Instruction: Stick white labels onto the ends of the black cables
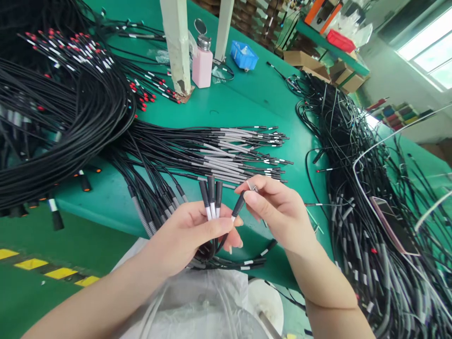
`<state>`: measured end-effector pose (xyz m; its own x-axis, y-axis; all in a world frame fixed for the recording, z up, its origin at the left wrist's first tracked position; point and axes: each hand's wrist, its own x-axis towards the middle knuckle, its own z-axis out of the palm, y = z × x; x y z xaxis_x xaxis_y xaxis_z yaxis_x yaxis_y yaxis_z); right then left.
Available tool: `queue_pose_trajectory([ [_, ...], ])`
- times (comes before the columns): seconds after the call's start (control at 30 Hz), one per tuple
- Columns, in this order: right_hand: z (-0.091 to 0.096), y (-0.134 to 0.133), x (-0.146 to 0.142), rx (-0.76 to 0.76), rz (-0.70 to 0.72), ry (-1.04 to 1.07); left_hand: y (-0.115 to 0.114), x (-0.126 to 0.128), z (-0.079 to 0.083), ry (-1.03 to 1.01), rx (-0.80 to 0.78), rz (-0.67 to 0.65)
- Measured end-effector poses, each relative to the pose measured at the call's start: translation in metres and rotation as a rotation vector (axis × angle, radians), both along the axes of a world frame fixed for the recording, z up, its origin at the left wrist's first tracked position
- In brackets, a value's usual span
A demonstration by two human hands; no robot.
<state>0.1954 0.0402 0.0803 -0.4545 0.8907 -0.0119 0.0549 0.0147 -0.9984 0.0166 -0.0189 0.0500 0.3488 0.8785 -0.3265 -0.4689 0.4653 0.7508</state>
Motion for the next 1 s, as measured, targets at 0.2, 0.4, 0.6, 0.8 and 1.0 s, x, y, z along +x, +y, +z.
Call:
queue_pose_trajectory([
  [0.2,-0.008,0.001,-0.005,-0.179,0.002,0.133,0.001,0.002,-0.002,-0.059,-0.067,0.046],
  [0.4,-0.011,0.003,-0.003,-0.225,0.0,0.143,0.002,0.001,0.002,-0.048,-0.04,0.042],
  [0.6,-0.012,0.002,0.0,-0.186,-0.001,0.108,0.002,0.0,0.003,-0.049,-0.058,0.067],
  [0.8,0.002,-0.008,0.004,0.398,-0.071,-0.264,-0.001,0.0,0.004,-0.047,-0.069,0.127],
  [1.0,0.005,-0.021,0.002,0.621,0.001,-0.414,-0.002,0.0,0.002,-0.039,-0.051,0.148],
])
